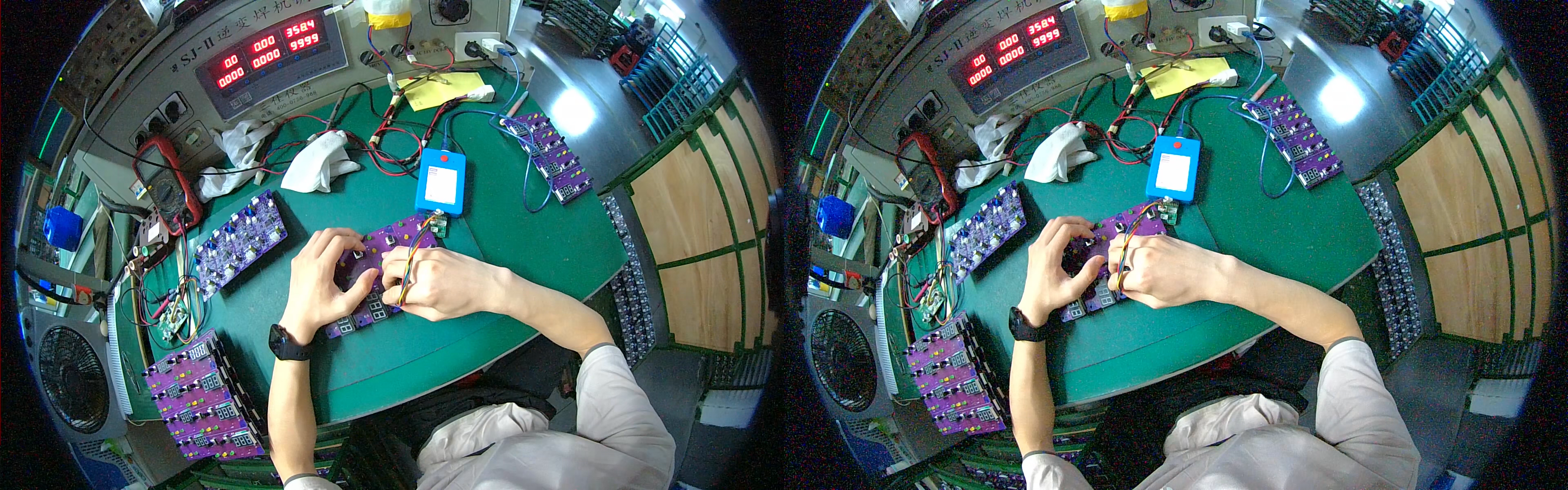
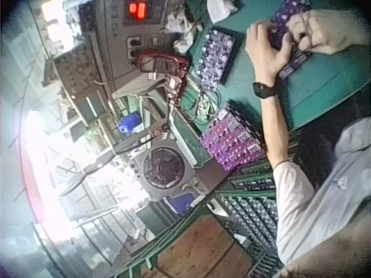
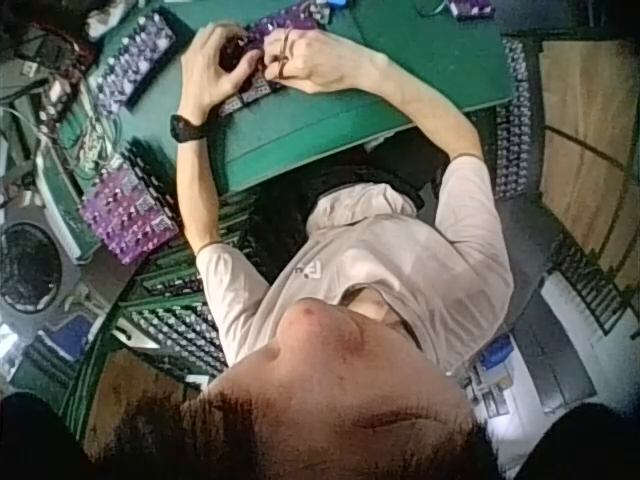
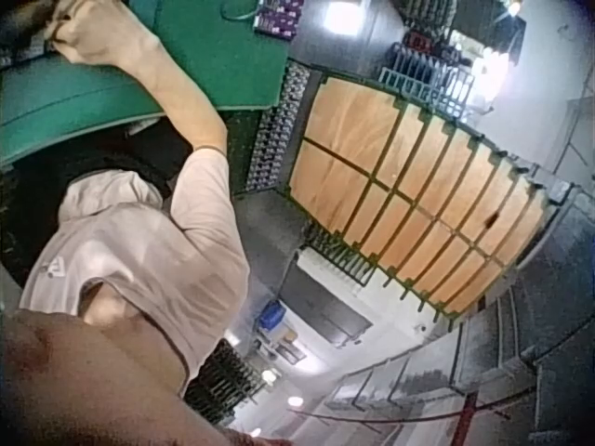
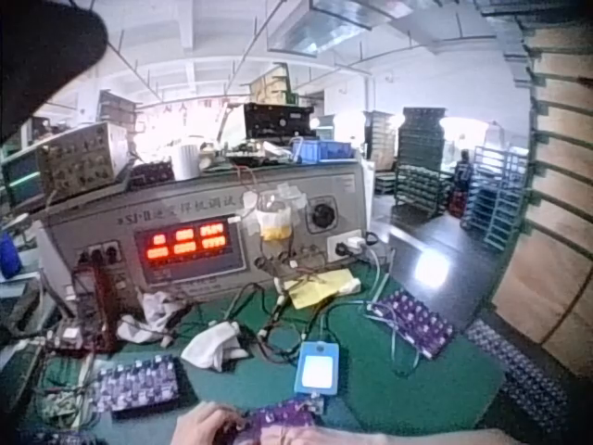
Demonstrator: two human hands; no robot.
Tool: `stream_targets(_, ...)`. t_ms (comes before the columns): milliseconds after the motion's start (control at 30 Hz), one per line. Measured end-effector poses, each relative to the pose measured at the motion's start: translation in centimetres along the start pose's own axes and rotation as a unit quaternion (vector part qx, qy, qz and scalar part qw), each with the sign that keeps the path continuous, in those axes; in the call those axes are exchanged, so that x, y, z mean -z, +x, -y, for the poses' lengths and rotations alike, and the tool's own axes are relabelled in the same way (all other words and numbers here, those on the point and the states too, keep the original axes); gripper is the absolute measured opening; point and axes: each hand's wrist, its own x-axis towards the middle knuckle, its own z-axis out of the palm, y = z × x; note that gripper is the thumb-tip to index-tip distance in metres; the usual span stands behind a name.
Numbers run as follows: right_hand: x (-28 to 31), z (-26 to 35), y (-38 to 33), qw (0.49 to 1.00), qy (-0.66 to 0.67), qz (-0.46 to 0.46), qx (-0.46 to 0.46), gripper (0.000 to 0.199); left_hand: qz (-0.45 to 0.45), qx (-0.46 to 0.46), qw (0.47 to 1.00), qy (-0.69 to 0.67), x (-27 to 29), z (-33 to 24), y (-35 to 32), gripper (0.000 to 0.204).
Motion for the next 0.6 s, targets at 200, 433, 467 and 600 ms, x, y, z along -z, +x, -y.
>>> stream_targets(200,-0.07,-0.04,-0.03,1.0,0.001,0.001,-0.002,0.016,0.0,0.0,1.0,0.001,-0.01,0.05,-0.03,0.035)
stream_targets(433,0.12,0.17,0.04,1.0,-0.007,0.003,-0.004,0.015,0.0,-0.004,1.0,0.006,0.0,0.1,-0.03,0.036)
stream_targets(467,0.13,0.21,0.05,1.0,-0.005,0.004,-0.005,0.015,0.0,-0.004,1.0,0.006,0.01,0.11,-0.02,0.036)
stream_targets(600,0.03,0.28,0.02,1.0,-0.01,0.011,-0.013,0.015,0.001,-0.004,1.0,0.004,0.01,0.12,0.01,0.036)
